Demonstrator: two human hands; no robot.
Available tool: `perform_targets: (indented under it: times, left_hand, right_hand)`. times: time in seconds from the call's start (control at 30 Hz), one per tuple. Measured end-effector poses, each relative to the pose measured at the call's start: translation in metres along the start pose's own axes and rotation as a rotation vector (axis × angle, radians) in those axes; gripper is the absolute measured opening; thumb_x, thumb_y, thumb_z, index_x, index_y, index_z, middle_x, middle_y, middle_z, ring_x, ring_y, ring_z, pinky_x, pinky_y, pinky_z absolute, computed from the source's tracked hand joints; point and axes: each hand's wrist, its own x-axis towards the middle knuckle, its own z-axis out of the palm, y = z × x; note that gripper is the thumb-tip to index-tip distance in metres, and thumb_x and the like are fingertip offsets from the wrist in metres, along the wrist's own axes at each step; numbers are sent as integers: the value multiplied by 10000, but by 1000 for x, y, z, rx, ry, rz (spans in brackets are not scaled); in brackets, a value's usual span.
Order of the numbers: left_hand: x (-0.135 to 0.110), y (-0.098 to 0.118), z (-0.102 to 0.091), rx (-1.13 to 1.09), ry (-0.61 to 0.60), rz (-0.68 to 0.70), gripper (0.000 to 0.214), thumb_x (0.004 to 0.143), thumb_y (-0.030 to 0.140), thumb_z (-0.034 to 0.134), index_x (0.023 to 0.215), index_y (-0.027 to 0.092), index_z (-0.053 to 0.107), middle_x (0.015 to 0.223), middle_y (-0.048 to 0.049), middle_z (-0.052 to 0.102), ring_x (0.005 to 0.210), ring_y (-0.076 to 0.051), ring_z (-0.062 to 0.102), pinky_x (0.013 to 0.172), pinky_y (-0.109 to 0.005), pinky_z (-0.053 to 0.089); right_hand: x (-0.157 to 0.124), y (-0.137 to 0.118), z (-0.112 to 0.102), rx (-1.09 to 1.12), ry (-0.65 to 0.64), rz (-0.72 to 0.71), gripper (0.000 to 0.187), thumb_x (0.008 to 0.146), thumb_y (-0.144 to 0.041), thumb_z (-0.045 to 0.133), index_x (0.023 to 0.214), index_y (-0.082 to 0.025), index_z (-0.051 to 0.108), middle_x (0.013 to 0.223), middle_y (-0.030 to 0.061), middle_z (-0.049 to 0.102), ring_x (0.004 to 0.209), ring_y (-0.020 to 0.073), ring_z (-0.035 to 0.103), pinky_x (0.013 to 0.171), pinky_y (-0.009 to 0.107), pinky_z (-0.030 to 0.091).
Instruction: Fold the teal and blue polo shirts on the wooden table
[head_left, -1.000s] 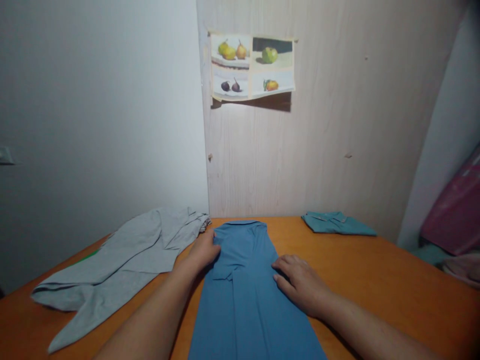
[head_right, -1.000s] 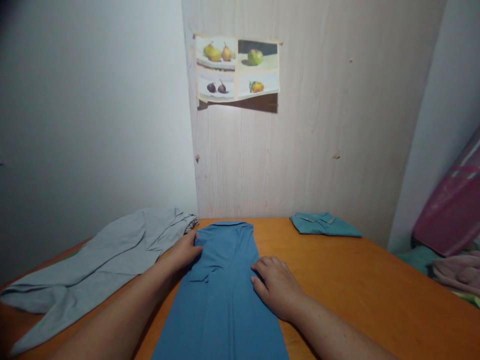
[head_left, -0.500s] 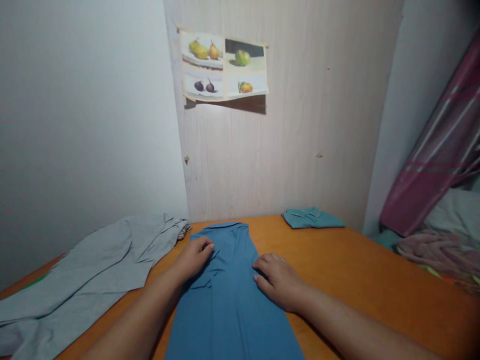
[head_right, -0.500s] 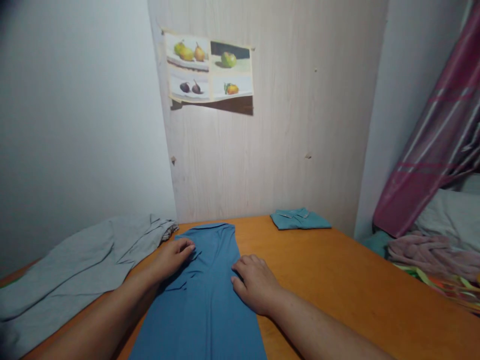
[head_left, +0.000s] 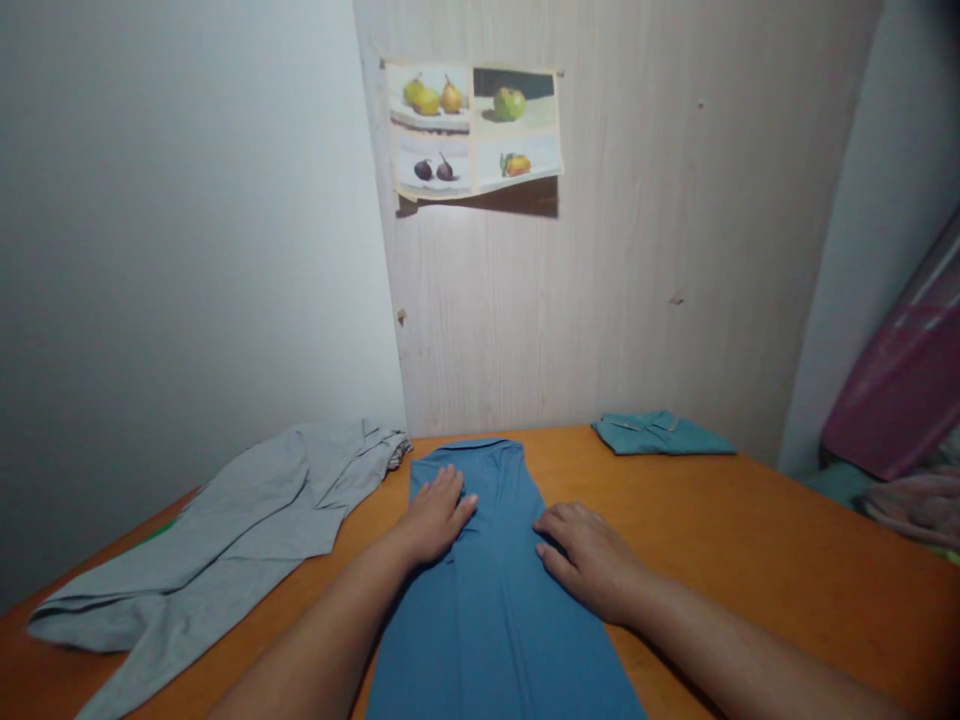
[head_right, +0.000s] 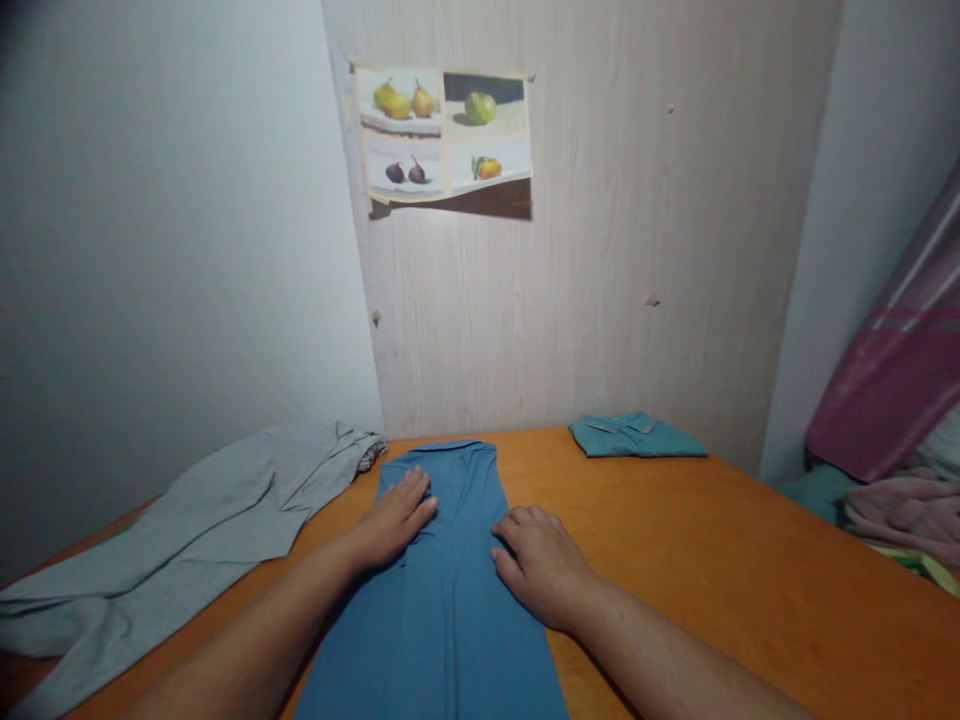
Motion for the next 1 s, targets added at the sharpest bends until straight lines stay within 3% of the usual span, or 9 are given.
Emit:
perform_targets:
  times: [0.1,0.83,1.0]
  left_hand:
    - [-3,7,7,73,-151,-1,880,934,720,222,1552,98,291,1628,-176,169,1520,-316,107,1207,-529,142]
    - [-5,8,6,91,-124,9,896,909,763,196,1559,154,297,1635,-141,177,1521,-310,133,1199,-526,154]
    - [-6,8,9,100,-110,3,879,911,758,192,1560,175,299,1635,-132,193,1521,-308,135,1199,-524,149]
  right_hand:
    - [0,0,0,-4,-2,-1,348,966,-400,476,1211,-229,655,1125,91,655,1061,257,555,931,385,397]
    - [0,-7,-10,-88,-50,-20,357,981,-409,447,1183,-220,672,1159,112,675,1111,278,578,991,426,359]
    - [-2,-13,-9,-48,-27,4,429,992,-459,420,1262,-208,641,1269,129,652,1193,288,564,1095,481,306]
